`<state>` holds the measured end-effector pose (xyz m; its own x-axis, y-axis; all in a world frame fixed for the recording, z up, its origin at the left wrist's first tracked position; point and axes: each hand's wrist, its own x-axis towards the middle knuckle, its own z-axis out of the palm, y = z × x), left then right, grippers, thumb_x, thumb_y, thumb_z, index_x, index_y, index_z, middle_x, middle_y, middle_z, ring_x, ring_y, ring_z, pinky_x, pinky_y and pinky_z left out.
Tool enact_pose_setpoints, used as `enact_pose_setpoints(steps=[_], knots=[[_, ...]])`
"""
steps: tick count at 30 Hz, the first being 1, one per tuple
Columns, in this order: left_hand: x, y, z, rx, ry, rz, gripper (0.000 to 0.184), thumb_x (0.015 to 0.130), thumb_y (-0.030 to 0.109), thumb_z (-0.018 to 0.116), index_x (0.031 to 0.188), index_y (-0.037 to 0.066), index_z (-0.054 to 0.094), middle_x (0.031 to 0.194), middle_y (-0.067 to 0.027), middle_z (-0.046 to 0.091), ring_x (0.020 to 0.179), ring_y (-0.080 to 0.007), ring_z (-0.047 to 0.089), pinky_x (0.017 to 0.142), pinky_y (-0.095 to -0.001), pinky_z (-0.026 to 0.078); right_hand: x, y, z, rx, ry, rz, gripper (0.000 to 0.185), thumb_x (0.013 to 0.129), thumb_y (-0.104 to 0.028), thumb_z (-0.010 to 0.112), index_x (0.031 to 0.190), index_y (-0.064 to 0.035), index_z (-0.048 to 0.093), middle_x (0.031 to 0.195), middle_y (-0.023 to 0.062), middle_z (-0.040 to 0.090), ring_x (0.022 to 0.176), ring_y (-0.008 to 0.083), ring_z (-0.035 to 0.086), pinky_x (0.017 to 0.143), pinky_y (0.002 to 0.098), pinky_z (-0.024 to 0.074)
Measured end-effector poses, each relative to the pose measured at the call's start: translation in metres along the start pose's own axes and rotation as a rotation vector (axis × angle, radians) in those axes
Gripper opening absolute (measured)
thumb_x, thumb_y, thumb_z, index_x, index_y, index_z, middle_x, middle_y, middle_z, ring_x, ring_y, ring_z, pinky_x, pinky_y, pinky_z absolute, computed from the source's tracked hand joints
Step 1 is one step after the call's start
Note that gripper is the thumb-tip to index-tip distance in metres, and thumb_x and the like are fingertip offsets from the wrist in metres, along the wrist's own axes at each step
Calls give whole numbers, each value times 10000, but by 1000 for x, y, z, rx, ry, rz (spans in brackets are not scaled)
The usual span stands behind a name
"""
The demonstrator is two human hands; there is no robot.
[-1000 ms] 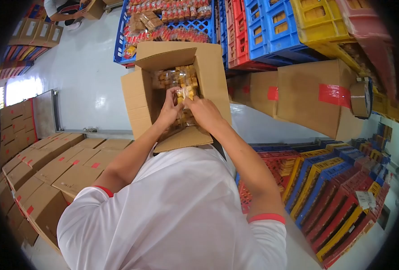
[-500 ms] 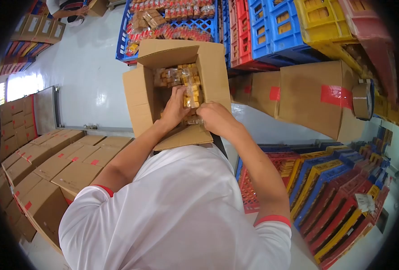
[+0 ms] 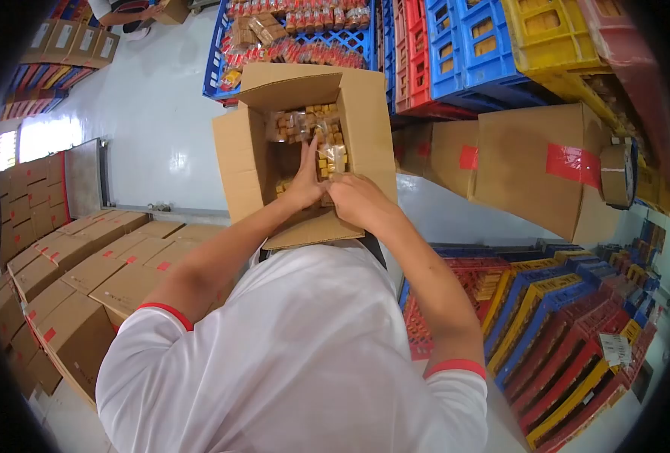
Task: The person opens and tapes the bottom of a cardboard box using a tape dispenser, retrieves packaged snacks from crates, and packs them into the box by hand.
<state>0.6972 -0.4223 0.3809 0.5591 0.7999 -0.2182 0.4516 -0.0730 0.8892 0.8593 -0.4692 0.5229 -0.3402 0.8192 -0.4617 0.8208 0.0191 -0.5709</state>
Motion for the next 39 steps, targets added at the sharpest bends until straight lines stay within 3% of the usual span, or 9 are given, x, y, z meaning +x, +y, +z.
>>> enact_pose_setpoints(steps=[3, 8, 12, 20, 24, 28, 30, 34, 39], knots=[[7, -17, -2, -412, -131, -375, 997, 969, 230, 689, 1645, -19, 0, 1624, -371, 270, 1454, -426, 428, 1136, -397, 425, 8, 2, 4, -64, 84, -48, 390, 904, -10, 511, 1253, 89, 655, 1327, 288, 628, 1185, 420, 625, 992, 464, 515], [39, -34, -2, -158, -294, -545, 829, 960, 370, 703, 1557, -88, 356, 1569, -293, 443, 1444, -375, 468, 1132, -407, 428, 30, 2, 27, -227, -102, 25, 435, 900, -5, 518, 1294, 157, 605, 1439, 358, 529, 1269, 441, 593, 1062, 447, 499], [51, -72, 24, -129, -263, -566, 746, 980, 299, 704, 1534, -91, 391, 1485, -269, 542, 1318, -282, 583, 1009, -427, 512, 46, 12, 40, -315, -207, 82, 461, 891, -41, 550, 1289, 186, 600, 1493, 432, 416, 1322, 474, 553, 1095, 446, 480], [80, -58, 19, -124, -326, -860, 478, 934, 167, 716, 1299, -100, 561, 1332, -299, 617, 1190, -387, 634, 891, -549, 515, 96, 36, 74, -347, -637, 278, 510, 904, -77, 540, 1345, 177, 571, 1571, 405, 329, 1395, 471, 488, 1115, 436, 465], [88, -91, 15, -267, -478, -912, 312, 932, 158, 681, 1149, -50, 597, 1234, -271, 650, 1039, -376, 665, 826, -517, 529, 93, 34, 60, -319, -509, 253, 616, 922, -118, 562, 1466, 145, 446, 1567, 360, 383, 1360, 403, 539, 1092, 437, 471], [75, -89, 3, -1050, -86, -961, 277, 983, 285, 583, 1121, 46, 606, 1129, -150, 601, 994, -276, 556, 967, -501, 449, 48, 10, 3, -94, -187, 42, 685, 941, -204, 622, 1539, 48, 401, 1594, 335, 356, 1389, 418, 489, 1130, 437, 435], [69, -50, -13, -1190, -13, -977, 392, 1036, 402, 489, 1237, 82, 594, 1259, -107, 532, 1126, -251, 490, 1190, -441, 314, 36, 21, -4, -122, 661, 118, 695, 966, -232, 624, 1575, -7, 374, 1617, 326, 322, 1442, 452, 409, 1172, 433, 385], [82, -57, 20, -1097, 116, -908, 537, 1054, 435, 494, 1473, 99, 510, 1538, -120, 454, 1413, -242, 417, 1218, -425, 308, 44, 62, 51, 351, 520, 383, 747, 1004, -207, 595, 1632, -60, 219, 1555, 314, 425, 1420, 509, 407, 1143, 461, 383], [87, -69, 27, -1248, 109, -923, 341, 1066, 397, 499, 1214, 119, 630, 1263, -92, 629, 1208, -275, 567, 1102, -471, 434, 46, 64, 72, 579, 359, 440, 821, 980, -192, 561, 1669, -196, 115, 1168, 374, 653, 1125, 539, 618, 996, 543, 481]])
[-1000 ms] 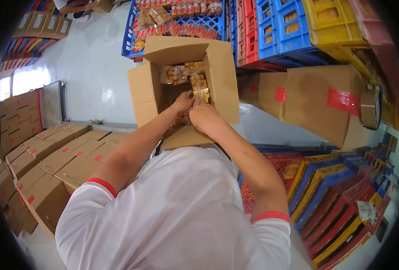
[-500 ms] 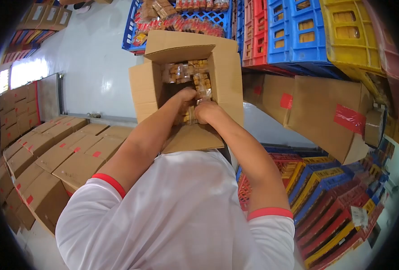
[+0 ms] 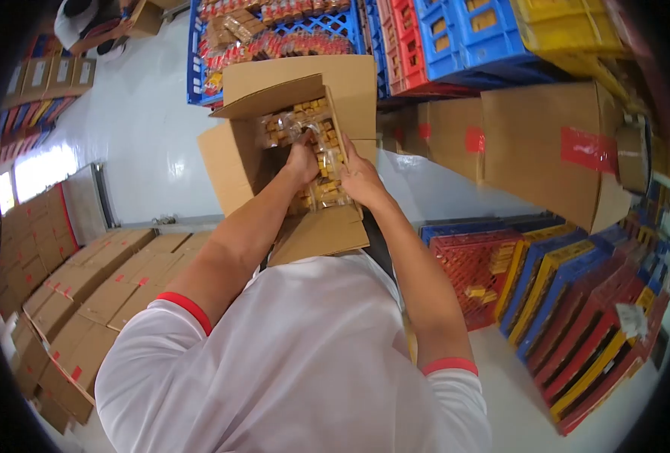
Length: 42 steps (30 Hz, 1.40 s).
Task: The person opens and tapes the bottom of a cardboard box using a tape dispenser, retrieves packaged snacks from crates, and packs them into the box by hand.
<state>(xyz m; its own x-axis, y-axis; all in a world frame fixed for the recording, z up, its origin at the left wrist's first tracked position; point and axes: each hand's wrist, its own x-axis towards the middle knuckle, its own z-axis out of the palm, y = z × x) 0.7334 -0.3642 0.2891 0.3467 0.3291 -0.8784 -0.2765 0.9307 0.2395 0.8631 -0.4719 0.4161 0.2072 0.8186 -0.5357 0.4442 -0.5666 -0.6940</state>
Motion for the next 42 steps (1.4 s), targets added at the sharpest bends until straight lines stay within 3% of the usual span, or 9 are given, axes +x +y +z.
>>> enact_pose_setpoints(steps=[4, 6, 10, 12, 16, 20, 26, 32, 42], knots=[[-2, 1, -4, -95, -174, -23, 277, 1078, 387, 472, 1126, 141, 591, 1063, -93, 673, 1046, -315, 621, 1021, -527, 486, -3, -6, -3, 33, -28, 10, 796, 976, -179, 552, 1663, -148, 150, 1188, 371, 650, 1127, 531, 621, 995, 534, 484], [-15, 5, 9, 27, -73, 34, 411, 1088, 387, 413, 1374, 114, 525, 1366, -145, 598, 1314, -355, 522, 1139, -547, 394, 1, -6, -10, 79, -54, 55, 788, 975, -182, 551, 1660, -132, 164, 1219, 372, 642, 1150, 526, 614, 1010, 530, 475], [-30, 11, 18, 193, -40, -40, 336, 1064, 410, 459, 1186, 126, 590, 1168, -111, 663, 1146, -301, 599, 1001, -515, 488, -6, -1, -12, 102, 28, -52, 797, 976, -355, 624, 1631, -79, 263, 1410, 337, 559, 1312, 466, 552, 1104, 473, 438], [-30, 25, 2, 419, -216, -180, 458, 1039, 448, 491, 1348, 115, 546, 1352, -156, 586, 1265, -340, 536, 1115, -559, 400, -13, 14, -10, 155, 111, -117, 885, 945, -534, 669, 1600, -41, 336, 1561, 287, 447, 1440, 402, 463, 1174, 430, 390], [-109, 61, 1, 974, -235, 117, 693, 1062, 454, 469, 1613, 59, 325, 1652, -190, 351, 1528, -338, 322, 1211, -530, 282, -75, 48, -19, 249, 430, -126, 767, 1002, -480, 603, 1579, -26, 378, 1611, 253, 389, 1512, 379, 353, 1243, 426, 290], [-190, 71, 22, 1212, -312, 496, 664, 1029, 458, 614, 1528, 42, 481, 1496, -140, 565, 1366, -283, 551, 1165, -462, 382, -160, 141, -1, 286, 649, 65, 680, 1006, -455, 582, 1542, -57, 449, 1516, 234, 517, 1404, 377, 494, 1182, 440, 381], [-305, -76, 153, 1271, -609, 1150, 446, 1115, 277, 478, 1458, -4, 528, 1404, -162, 616, 1308, -268, 588, 1109, -403, 463, -301, 336, 74, 450, 537, 368, 569, 982, -432, 596, 1399, -45, 602, 1374, 221, 639, 1276, 386, 600, 1101, 451, 461], [-319, -271, 173, 1636, -906, 895, 392, 1075, 159, 553, 1419, -28, 570, 1404, -142, 623, 1310, -212, 573, 1126, -354, 424, -444, 506, 203, 403, 627, 793, 506, 956, -385, 577, 1303, -30, 673, 1321, 222, 671, 1231, 387, 630, 1080, 462, 480], [-197, -480, 204, 2230, -1138, 173, 484, 1019, 253, 655, 1445, 43, 566, 1378, -176, 650, 1229, -298, 648, 1046, -400, 503, -554, 539, 174, 762, 701, 975, 512, 980, -364, 630, 1409, -85, 613, 1224, 198, 725, 1122, 356, 692, 1010, 426, 521]])
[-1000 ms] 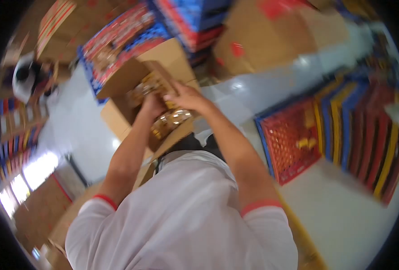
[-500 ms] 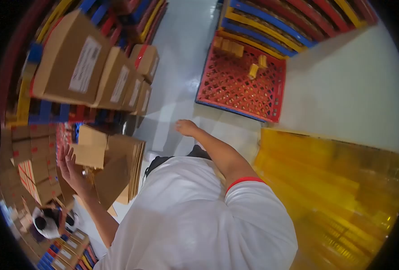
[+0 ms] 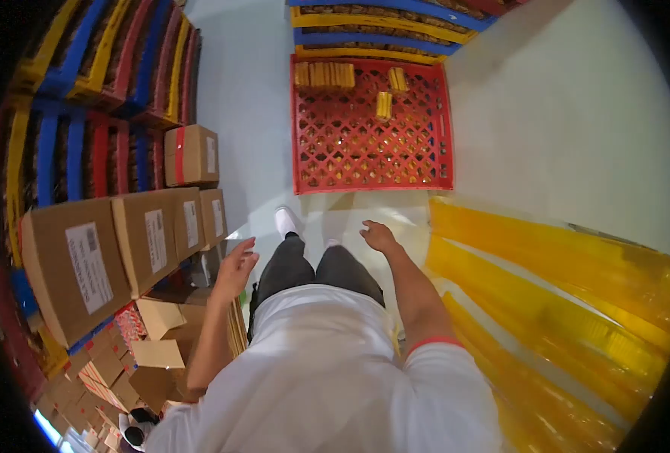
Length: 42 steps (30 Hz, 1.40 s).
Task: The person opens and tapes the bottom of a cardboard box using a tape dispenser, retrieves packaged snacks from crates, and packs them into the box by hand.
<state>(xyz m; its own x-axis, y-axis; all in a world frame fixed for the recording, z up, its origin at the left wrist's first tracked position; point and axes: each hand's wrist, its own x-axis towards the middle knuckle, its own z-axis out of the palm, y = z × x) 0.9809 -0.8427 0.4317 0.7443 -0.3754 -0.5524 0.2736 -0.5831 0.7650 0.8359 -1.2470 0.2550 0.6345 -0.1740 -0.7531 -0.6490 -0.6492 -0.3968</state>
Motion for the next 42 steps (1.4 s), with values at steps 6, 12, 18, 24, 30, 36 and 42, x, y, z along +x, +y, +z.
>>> enact_pose_setpoints(steps=[6, 12, 18, 24, 30, 36, 42], knots=[[178, 55, 59, 196, -267, 55, 549, 998, 313, 665, 1464, 51, 541, 1410, -201, 628, 1240, -348, 648, 1043, -429, 512, 29, 7, -75, 293, 217, 22, 494, 988, -311, 654, 1435, -110, 593, 1143, 182, 749, 1021, 307, 723, 938, 390, 546], [309, 86, 164, 133, -124, 9, 683, 977, 306, 691, 1542, 31, 424, 1443, -248, 583, 1280, -384, 611, 1068, -459, 493, 167, 125, -124, 215, 203, 77, 603, 959, -310, 690, 1502, -113, 516, 1299, 233, 664, 1057, 348, 705, 938, 428, 548], [438, 89, 313, 173, 137, -23, 961, 871, 313, 816, 1602, 11, 270, 1539, -307, 434, 1405, -456, 464, 1152, -479, 416, 348, 181, -226, 36, 457, -59, 701, 938, -243, 655, 1549, -35, 380, 1462, 347, 471, 1293, 507, 531, 1056, 550, 487], [576, 123, 426, 395, 98, 103, 1163, 823, 324, 864, 1638, 7, 97, 1576, -358, 313, 1445, -524, 363, 1175, -527, 392, 496, 138, -334, -20, 679, -74, 815, 974, -454, 657, 1616, -104, 298, 1540, 305, 425, 1382, 505, 466, 1099, 596, 460], [676, 94, 506, 251, 79, -28, 1219, 820, 280, 856, 1654, 54, -4, 1632, -302, 245, 1428, -469, 425, 1133, -480, 459, 577, 130, -342, 24, 636, 74, 940, 972, -361, 696, 1659, -239, 67, 1629, 204, 243, 1490, 430, 291, 1141, 570, 425], [687, 41, 486, 8, 79, -84, 1061, 863, 101, 779, 1638, 66, 56, 1435, -241, 572, 1204, -401, 660, 1039, -450, 552, 572, 183, -348, 78, 380, -34, 851, 917, -389, 700, 1609, -152, 263, 1518, 214, 461, 1360, 407, 495, 1093, 534, 461], [548, 72, 396, -934, -64, -439, 773, 882, -56, 656, 1544, 34, 267, 1395, -187, 586, 1216, -323, 660, 1012, -440, 573, 416, 135, -294, 102, 313, -86, 801, 844, -289, 758, 1546, -80, 434, 1337, 199, 655, 1167, 374, 668, 988, 460, 537]])
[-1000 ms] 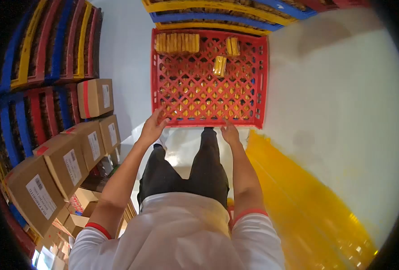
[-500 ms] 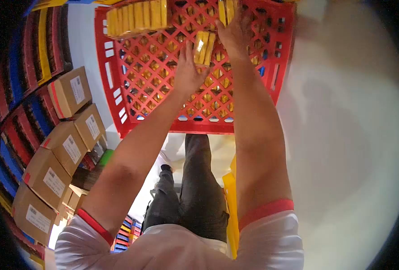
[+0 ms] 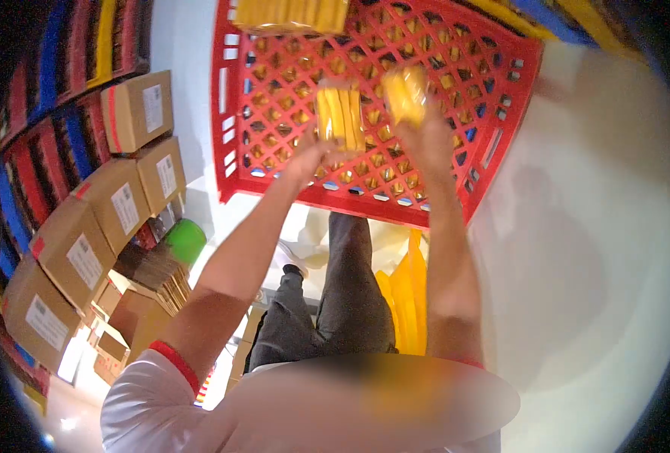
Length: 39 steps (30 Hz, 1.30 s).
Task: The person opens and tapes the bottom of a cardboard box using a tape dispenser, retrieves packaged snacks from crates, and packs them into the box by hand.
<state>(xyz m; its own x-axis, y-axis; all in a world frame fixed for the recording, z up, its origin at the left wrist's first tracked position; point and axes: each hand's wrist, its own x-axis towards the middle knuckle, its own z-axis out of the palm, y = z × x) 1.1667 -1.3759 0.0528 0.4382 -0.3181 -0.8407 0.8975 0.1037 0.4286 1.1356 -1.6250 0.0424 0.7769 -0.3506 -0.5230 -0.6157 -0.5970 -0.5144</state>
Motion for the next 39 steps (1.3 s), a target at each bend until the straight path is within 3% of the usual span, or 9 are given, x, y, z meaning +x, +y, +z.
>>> enact_pose_setpoints(steps=[7, 16, 22, 24, 26, 32, 34, 35, 39], knots=[[-168, -38, -41, 273, 339, 334, 725, 822, -41, 758, 1449, -16, 394, 1293, -146, 587, 1215, -225, 595, 1033, -360, 498, -230, -164, 40, -123, 171, -290, 837, 810, -288, 803, 1521, -45, 435, 1282, 236, 579, 1176, 441, 571, 1005, 534, 478], [-440, -33, -157, -83, 188, 758, 878, 841, -51, 721, 1563, 39, 229, 1511, -144, 444, 1440, -253, 439, 1139, -384, 444, -462, -323, 38, 99, 228, -861, 708, 790, -137, 852, 1425, -64, 547, 1324, 188, 524, 1325, 382, 485, 1126, 494, 403], [-616, -39, -308, -277, 194, 1037, 867, 831, -22, 722, 1549, 72, 246, 1498, -107, 428, 1448, -227, 402, 1168, -396, 402, -590, -436, 88, 1015, -292, -621, 598, 950, -177, 731, 1466, -31, 466, 1402, 135, 522, 1329, 252, 520, 1101, 396, 446], [-679, -50, -359, -237, 34, 1103, 871, 835, 38, 738, 1551, 75, 242, 1499, -100, 419, 1458, -221, 388, 1201, -388, 348, -617, -469, 106, 1042, -388, -586, 551, 1003, -226, 653, 1479, -37, 450, 1409, 128, 553, 1272, 246, 577, 1081, 412, 471], [-733, -60, -389, -285, 42, 1105, 876, 828, 85, 770, 1545, 79, 267, 1492, -96, 428, 1448, -218, 396, 1225, -390, 304, -627, -490, 120, 1086, -764, -333, 532, 1020, -261, 614, 1478, -42, 455, 1378, 122, 586, 1252, 252, 601, 1063, 426, 493], [-821, -124, -433, -113, 252, 1025, 812, 820, 152, 835, 1503, 82, 402, 1456, -81, 480, 1401, -218, 452, 1167, -373, 370, -686, -540, 180, 617, -1204, -334, 602, 1007, -275, 601, 1516, 11, 454, 1437, 142, 583, 1361, 265, 546, 1136, 417, 445], [-851, -137, -442, 253, 476, 875, 745, 814, 121, 822, 1463, 86, 458, 1444, -113, 504, 1373, -273, 482, 1148, -382, 397, -696, -561, 193, 381, -1322, -399, 606, 986, -233, 638, 1502, 42, 482, 1463, 147, 565, 1376, 246, 520, 1164, 368, 385], [-866, -137, -446, 385, 564, 1002, 725, 765, 85, 827, 1411, 93, 499, 1428, -147, 513, 1354, -340, 491, 1113, -426, 432, -697, -571, 201, 313, -1389, -409, 619, 967, -219, 663, 1495, 54, 491, 1471, 154, 562, 1395, 245, 500, 1185, 371, 351], [-901, -131, -460, 686, 865, 965, 728, 725, 58, 836, 1375, 103, 513, 1435, -164, 497, 1363, -373, 480, 1091, -472, 449, -710, -623, 227, 121, -1476, -530, 630, 965, -225, 675, 1489, 67, 487, 1463, 151, 565, 1385, 236, 504, 1181, 361, 347]])
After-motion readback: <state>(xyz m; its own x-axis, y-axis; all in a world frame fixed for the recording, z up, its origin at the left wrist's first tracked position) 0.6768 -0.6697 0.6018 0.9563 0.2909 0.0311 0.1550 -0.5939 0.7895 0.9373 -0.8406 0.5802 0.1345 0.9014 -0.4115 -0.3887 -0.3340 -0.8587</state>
